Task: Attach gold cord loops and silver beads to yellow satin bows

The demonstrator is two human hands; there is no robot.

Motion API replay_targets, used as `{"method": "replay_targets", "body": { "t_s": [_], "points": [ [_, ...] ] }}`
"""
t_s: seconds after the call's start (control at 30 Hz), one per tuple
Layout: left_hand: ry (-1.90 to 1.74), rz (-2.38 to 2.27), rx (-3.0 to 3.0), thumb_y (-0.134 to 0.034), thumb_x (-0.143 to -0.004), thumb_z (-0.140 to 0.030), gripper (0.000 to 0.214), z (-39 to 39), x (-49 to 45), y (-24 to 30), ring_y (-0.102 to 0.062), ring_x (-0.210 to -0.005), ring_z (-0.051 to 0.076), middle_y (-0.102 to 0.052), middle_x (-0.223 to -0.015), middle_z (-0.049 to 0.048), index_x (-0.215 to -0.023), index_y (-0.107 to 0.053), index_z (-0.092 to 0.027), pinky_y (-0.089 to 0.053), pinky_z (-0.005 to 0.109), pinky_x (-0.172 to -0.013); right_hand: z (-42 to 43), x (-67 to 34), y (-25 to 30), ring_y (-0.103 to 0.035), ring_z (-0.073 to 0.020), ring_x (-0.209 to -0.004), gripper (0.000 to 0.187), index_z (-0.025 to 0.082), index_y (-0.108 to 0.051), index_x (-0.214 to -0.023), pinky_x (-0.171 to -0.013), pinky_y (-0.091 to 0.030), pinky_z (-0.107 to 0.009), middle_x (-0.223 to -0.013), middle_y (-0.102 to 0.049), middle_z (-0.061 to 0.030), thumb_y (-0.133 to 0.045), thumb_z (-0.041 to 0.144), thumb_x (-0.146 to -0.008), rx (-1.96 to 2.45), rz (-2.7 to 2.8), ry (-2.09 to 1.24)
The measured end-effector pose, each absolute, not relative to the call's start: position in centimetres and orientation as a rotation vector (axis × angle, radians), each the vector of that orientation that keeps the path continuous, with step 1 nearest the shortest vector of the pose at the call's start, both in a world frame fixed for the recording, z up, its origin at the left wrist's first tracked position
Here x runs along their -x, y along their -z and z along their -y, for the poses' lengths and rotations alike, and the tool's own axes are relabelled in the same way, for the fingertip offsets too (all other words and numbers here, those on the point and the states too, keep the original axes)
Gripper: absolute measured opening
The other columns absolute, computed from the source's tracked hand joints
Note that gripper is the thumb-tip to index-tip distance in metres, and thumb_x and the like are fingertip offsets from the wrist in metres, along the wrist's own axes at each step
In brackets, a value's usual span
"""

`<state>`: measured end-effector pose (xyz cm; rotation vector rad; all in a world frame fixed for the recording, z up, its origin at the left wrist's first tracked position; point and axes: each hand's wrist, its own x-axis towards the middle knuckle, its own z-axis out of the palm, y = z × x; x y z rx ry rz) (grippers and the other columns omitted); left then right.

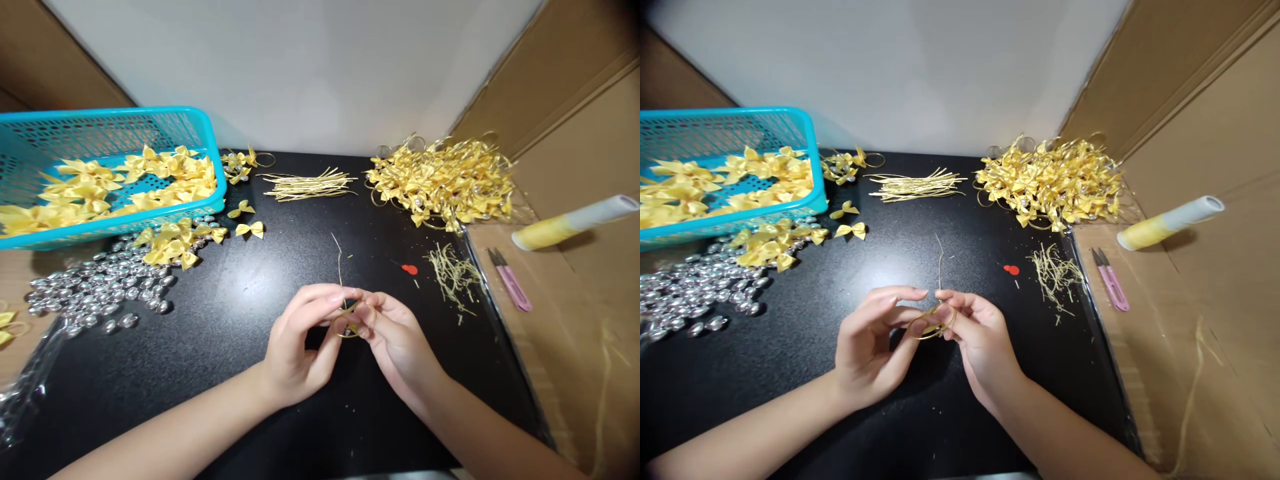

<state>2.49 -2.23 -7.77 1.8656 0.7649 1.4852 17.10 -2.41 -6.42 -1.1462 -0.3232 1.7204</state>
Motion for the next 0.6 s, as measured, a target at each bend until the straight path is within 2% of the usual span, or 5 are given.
{"method": "replay_targets", "body": {
  "t_s": [0.13, 0.23, 0.33, 0.43, 0.6],
  "points": [
    [-1.490, -0.774, -1.887, -0.052, -0.077, 0.013, 0.078, 2.2, -2.5, 7.9, -0.060, -0.109, 0.018, -0.058, -0.119, 0.0090, -0.143, -0.039, -0.028, -0.065, 0.025, -0.075, 2.4, -17.1, 6.5, -0.062, -0.0118, -0.067, 0.032, 0.018, -0.065, -0.065, -0.061, -0.047, -0.024, -0.075, -0.072, -0.0008, -0.092, 0.030, -0.052, 1.152, 0.288, -1.723],
    [-1.487, -0.817, -1.882, -0.055, -0.077, 0.011, 0.071, 2.3, -2.5, 7.8, -0.062, -0.108, 0.018, -0.058, -0.116, 0.0084, -0.137, -0.045, -0.026, -0.064, 0.023, -0.073, 2.3, -17.1, 6.4, -0.061, -0.0104, -0.062, 0.032, 0.018, -0.065, -0.064, -0.060, -0.048, -0.023, -0.070, -0.072, 0.0004, -0.092, 0.030, -0.053, 1.152, 0.287, -1.693],
    [-1.413, -0.922, -1.852, -0.063, -0.078, 0.004, 0.053, 2.2, -2.6, 7.3, -0.068, -0.088, 0.013, -0.061, -0.107, 0.0068, -0.124, -0.054, -0.020, -0.062, 0.022, -0.070, 2.2, -17.2, 6.4, -0.059, -0.0088, -0.058, 0.031, 0.018, -0.065, -0.064, -0.057, -0.049, -0.023, -0.068, -0.071, 0.0005, -0.092, 0.029, -0.053, 1.175, 0.290, -1.640],
    [-1.296, -1.039, -1.841, -0.073, -0.077, -0.006, 0.029, 1.9, -2.7, 6.7, -0.066, -0.069, 0.009, -0.066, -0.085, 0.0024, -0.102, -0.063, -0.016, -0.057, 0.019, -0.063, 2.3, -17.2, 6.3, -0.064, -0.0113, -0.062, 0.029, 0.018, -0.066, -0.064, -0.059, -0.052, -0.024, -0.070, -0.073, -0.0008, -0.092, 0.029, -0.054, 1.205, 0.330, -1.568],
    [-1.237, -1.137, -1.805, -0.073, -0.080, -0.015, 0.004, 1.7, -2.8, 6.0, -0.061, -0.059, 0.009, -0.067, -0.067, 0.0007, -0.082, -0.069, -0.015, -0.050, 0.019, -0.055, 2.6, -17.1, 6.4, -0.069, -0.0149, -0.070, 0.024, 0.020, -0.068, -0.066, -0.066, -0.057, -0.028, -0.073, -0.074, -0.0017, -0.089, 0.029, -0.059, 1.211, 0.465, -1.490]
  ]
}}
